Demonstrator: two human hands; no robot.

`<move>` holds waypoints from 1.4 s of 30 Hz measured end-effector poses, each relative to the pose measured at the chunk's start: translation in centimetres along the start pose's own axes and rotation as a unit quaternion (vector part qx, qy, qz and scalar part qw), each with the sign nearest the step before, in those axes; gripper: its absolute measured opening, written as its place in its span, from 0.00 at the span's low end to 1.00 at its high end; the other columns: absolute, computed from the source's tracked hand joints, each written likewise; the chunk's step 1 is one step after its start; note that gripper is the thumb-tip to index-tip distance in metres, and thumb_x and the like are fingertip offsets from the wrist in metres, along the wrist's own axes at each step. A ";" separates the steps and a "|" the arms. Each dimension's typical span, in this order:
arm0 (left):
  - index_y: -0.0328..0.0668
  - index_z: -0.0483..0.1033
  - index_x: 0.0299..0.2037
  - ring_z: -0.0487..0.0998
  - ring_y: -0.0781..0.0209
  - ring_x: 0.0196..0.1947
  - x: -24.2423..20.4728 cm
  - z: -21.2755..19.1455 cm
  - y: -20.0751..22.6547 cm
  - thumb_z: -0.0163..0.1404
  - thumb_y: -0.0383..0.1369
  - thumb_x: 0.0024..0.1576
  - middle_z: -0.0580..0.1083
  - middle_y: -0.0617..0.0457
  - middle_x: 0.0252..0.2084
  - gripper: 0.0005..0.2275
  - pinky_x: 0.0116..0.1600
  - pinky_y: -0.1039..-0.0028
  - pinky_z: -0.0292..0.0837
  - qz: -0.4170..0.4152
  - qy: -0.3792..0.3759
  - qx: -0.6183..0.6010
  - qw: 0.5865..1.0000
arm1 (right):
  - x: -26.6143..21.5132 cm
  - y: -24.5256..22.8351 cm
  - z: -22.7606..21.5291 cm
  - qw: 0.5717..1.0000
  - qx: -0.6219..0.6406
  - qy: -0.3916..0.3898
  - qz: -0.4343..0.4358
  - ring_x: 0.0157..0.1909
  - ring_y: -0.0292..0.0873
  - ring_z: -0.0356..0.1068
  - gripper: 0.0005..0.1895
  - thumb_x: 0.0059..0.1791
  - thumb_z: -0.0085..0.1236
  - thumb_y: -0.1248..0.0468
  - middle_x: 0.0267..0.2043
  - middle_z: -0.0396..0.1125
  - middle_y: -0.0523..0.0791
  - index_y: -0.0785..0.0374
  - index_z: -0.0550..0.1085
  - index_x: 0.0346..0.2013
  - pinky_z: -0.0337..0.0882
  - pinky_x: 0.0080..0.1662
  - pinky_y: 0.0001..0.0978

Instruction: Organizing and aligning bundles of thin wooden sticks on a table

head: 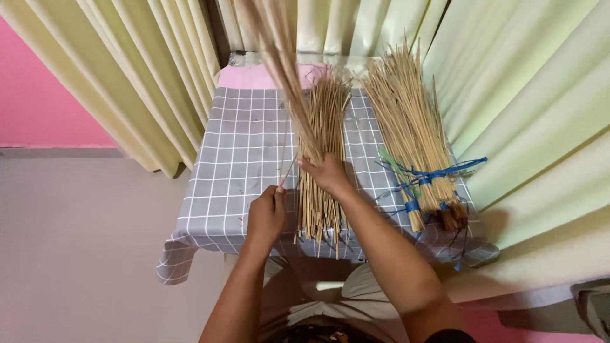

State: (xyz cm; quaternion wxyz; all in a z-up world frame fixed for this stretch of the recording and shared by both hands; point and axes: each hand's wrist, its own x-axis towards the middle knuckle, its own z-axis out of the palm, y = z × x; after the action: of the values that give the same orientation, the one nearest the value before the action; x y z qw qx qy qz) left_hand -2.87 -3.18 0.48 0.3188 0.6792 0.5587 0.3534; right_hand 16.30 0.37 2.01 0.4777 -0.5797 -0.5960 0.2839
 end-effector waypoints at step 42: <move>0.36 0.78 0.56 0.80 0.42 0.44 -4.8 -1.5 4.3 0.42 0.38 0.67 0.78 0.41 0.44 0.17 0.48 0.56 0.76 0.121 -0.054 -0.087 0.987 | -1.7 -8.8 -11.3 0.919 0.257 0.295 -0.045 0.19 0.33 0.59 0.07 0.57 0.44 0.72 0.18 0.56 0.41 0.61 0.69 0.36 0.63 0.21 0.18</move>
State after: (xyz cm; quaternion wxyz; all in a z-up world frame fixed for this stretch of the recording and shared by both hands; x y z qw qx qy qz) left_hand -2.45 -8.62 4.29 0.3609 0.7294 0.4221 0.3995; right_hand 22.58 -5.16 13.82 0.7767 -0.4670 -0.3598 0.2218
